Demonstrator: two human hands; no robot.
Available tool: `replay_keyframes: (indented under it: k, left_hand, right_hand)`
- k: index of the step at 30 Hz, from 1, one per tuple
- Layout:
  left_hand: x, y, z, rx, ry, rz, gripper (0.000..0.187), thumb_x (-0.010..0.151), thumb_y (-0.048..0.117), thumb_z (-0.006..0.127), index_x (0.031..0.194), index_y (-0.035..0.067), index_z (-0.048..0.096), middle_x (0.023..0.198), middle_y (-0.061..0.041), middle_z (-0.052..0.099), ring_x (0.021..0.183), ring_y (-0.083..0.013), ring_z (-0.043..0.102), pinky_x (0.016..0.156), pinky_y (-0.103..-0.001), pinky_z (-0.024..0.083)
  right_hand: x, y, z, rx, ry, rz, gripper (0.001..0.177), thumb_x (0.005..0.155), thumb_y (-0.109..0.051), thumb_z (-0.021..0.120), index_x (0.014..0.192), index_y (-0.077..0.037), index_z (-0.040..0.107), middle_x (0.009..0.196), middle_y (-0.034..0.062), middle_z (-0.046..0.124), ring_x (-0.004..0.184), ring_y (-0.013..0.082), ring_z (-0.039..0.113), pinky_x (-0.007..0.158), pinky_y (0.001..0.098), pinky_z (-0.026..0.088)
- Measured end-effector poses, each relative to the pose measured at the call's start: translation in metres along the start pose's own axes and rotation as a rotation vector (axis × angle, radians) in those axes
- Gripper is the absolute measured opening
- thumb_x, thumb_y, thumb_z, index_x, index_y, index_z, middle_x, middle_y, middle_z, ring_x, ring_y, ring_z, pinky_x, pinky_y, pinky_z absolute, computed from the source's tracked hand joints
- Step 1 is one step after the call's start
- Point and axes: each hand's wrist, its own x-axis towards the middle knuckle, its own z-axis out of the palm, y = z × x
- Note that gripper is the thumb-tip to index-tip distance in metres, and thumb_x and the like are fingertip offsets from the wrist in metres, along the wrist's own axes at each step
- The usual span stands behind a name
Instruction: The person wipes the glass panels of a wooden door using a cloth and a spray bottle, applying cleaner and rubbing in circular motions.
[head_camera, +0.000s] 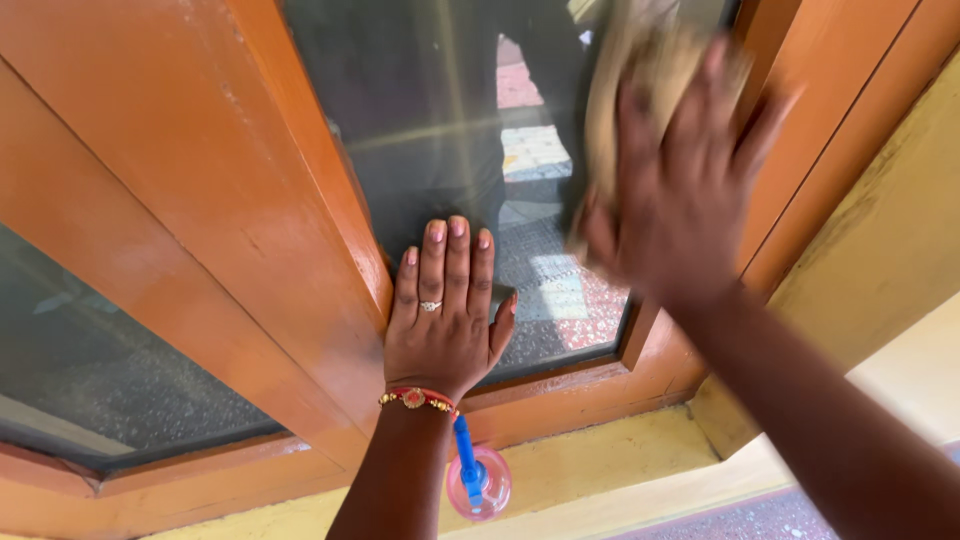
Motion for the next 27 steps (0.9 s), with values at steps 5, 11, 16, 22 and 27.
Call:
replay_keyframes:
  k: [5,11,16,22,27]
  left_hand:
    - [0.000,0.000,0.001,-0.020,0.007,-0.003,0.071,0.111,0.048,0.038,0.164,0.002,0.030,0.170,-0.019,0.021,0.159,-0.0335,0.016,0.130,-0.049,0.011]
    - [-0.003,-0.002,0.007,0.025,0.029,0.019,0.070,0.112,0.049,0.036,0.164,0.003,0.031,0.171,-0.018,0.023,0.159,-0.0331,0.018,0.130,-0.048,0.012]
    - [-0.002,-0.004,0.009,0.039,0.042,0.031,0.069,0.112,0.049,0.037,0.163,0.003,0.034,0.170,-0.019,0.026,0.158,-0.0338,0.021,0.130,-0.049,0.015]
    - [-0.004,-0.005,0.016,-0.009,0.094,0.034,0.061,0.106,0.050,0.046,0.144,0.004,0.058,0.156,-0.018,0.046,0.151,-0.0351,0.031,0.125,-0.051,0.022]
    - [-0.006,-0.002,0.012,-0.139,-0.342,0.005,0.060,0.109,0.049,0.042,0.136,-0.001,0.057,0.137,-0.022,0.050,0.145,-0.0405,0.033,0.127,-0.057,0.019]
  right_hand:
    - [-0.133,-0.045,0.039,0.145,-0.239,-0.041,0.060,0.101,-0.045,0.053,0.146,-0.004,0.052,0.147,0.0399,0.041,0.151,0.0541,0.027,0.119,0.0774,0.012]
    - [-0.065,-0.030,0.021,0.081,-0.315,0.111,0.076,0.096,-0.045,0.055,0.155,0.000,0.040,0.160,0.0434,0.025,0.152,0.0545,0.018,0.113,0.0785,0.003]
    - [0.085,-0.036,-0.010,0.290,0.060,0.322,0.056,0.111,-0.038,0.059,0.151,-0.003,0.044,0.156,0.0352,0.030,0.150,0.0565,0.023,0.121,0.0778,0.008]
    - [0.104,-0.111,-0.016,0.328,0.277,-0.099,0.055,0.102,-0.029,0.063,0.151,-0.004,0.053,0.154,0.0323,0.041,0.148,0.0514,0.029,0.121,0.0749,0.013]
    - [0.088,-0.068,-0.016,0.353,0.122,-0.421,0.066,0.096,-0.033,0.061,0.157,-0.009,0.054,0.156,0.0263,0.047,0.156,0.0410,0.032,0.120,0.0744,0.006]
